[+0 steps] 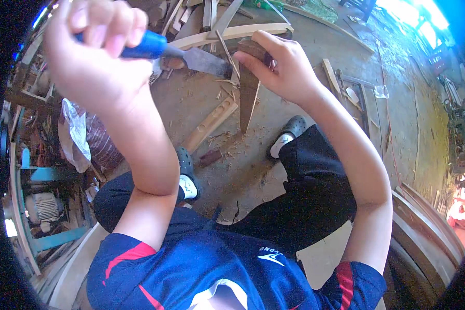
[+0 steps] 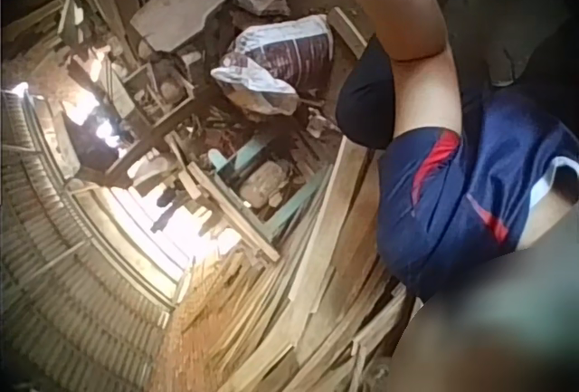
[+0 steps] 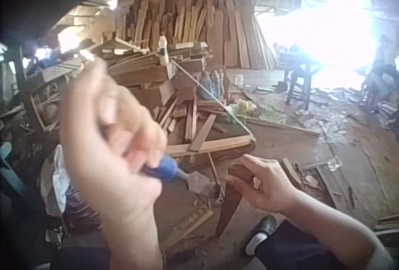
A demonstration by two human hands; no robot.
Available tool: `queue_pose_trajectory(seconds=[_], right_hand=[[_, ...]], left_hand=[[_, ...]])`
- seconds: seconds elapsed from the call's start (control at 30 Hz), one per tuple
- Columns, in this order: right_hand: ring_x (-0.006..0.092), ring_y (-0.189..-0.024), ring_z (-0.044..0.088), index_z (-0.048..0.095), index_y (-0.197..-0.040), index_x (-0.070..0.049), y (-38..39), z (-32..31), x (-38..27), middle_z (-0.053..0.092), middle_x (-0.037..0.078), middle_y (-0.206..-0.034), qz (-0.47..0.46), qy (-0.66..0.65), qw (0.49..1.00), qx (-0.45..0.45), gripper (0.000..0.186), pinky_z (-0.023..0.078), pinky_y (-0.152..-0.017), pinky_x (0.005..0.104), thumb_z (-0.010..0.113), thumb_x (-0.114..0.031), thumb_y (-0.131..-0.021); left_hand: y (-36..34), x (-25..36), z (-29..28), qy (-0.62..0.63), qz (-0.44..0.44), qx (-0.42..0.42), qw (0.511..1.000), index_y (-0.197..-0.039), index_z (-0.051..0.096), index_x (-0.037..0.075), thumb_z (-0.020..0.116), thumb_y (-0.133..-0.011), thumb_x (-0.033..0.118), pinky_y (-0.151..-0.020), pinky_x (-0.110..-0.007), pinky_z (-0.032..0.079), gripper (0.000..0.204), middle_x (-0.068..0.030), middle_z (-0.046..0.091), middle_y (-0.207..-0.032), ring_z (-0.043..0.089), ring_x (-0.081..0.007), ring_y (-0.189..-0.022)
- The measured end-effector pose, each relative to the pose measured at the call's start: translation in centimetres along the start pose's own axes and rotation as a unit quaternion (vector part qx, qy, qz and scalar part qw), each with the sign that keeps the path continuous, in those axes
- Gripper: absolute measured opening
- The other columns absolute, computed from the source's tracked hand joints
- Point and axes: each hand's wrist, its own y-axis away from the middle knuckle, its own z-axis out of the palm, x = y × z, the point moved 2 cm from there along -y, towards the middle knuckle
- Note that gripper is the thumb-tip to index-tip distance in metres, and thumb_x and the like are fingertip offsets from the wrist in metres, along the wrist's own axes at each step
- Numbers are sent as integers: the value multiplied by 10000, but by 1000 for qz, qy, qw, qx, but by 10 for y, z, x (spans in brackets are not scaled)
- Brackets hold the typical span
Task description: Using a chisel and a wooden block to carve a joint into a piece of wood while sitting on the floor.
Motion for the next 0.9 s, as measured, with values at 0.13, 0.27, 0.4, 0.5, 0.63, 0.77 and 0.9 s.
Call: queue_pose_trajectory(seconds=[0.13, 0.27, 0.4, 0.5, 0.63, 0.77, 0.9], right_hand=[[287, -502, 511, 510, -820, -14, -4, 5, -13, 549, 148, -636, -32, 42, 999, -7, 253, 413, -486, 340, 653, -222, -840], [318, -530, 532, 502, -797, -16, 1, 2, -12, 548, 147, -633, 19, 36, 999, -16, 254, 419, -491, 349, 653, -217, -837], [233, -565, 533, 519, -826, 5, 2, 0, -16, 570, 134, -673, 42, 58, 997, -19, 211, 434, -565, 297, 655, -155, -841], [275, -542, 538, 499, -798, -6, -1, 6, -22, 560, 140, -651, 20, 51, 999, -7, 242, 430, -525, 326, 652, -189, -841], [313, -516, 551, 476, -767, -20, 1, 5, -17, 542, 151, -616, 17, 43, 999, 3, 272, 426, -486, 354, 647, -218, -841], [310, -515, 550, 474, -762, -21, 1, 5, -23, 534, 151, -603, 4, 67, 998, 16, 273, 424, -484, 351, 648, -217, -839], [213, -523, 498, 513, -799, 3, 0, 7, -22, 548, 127, -640, 31, 88, 996, -7, 219, 421, -523, 289, 651, -160, -844]], left_hand=[[41, -45, -2, -127, -56, 39, 989, -602, 403, 84, 446, -945, 132, -308, -250, 277, 349, 12, 351, -428, 338, -89, -314], [33, -46, -5, 28, 37, -17, 999, -573, 355, 95, 422, -966, 185, -311, -243, 264, 408, 16, 350, -428, 332, -77, -318], [9, 10, -7, 48, -118, 36, 991, -588, 387, 119, 450, -898, 283, -361, -249, 292, 357, 19, 369, -452, 371, -94, -358], [36, -28, 2, -195, -45, 121, 972, -580, 355, 120, 443, -923, 239, -333, -248, 264, 373, 25, 314, -437, 290, -79, -336], [26, -42, -8, 77, -44, 73, 993, -599, 368, 127, 451, -917, 234, -332, -255, 268, 347, 26, 310, -435, 294, -83, -336], [13, -2, -12, -113, -99, 124, 981, -580, 355, 116, 437, -906, 272, -354, -266, 280, 371, -4, 351, -449, 332, -99, -353], [36, -34, -16, -122, -99, 124, 980, -594, 388, 101, 488, -893, 243, -332, -242, 276, 346, -31, 391, -431, 372, -121, -328]])
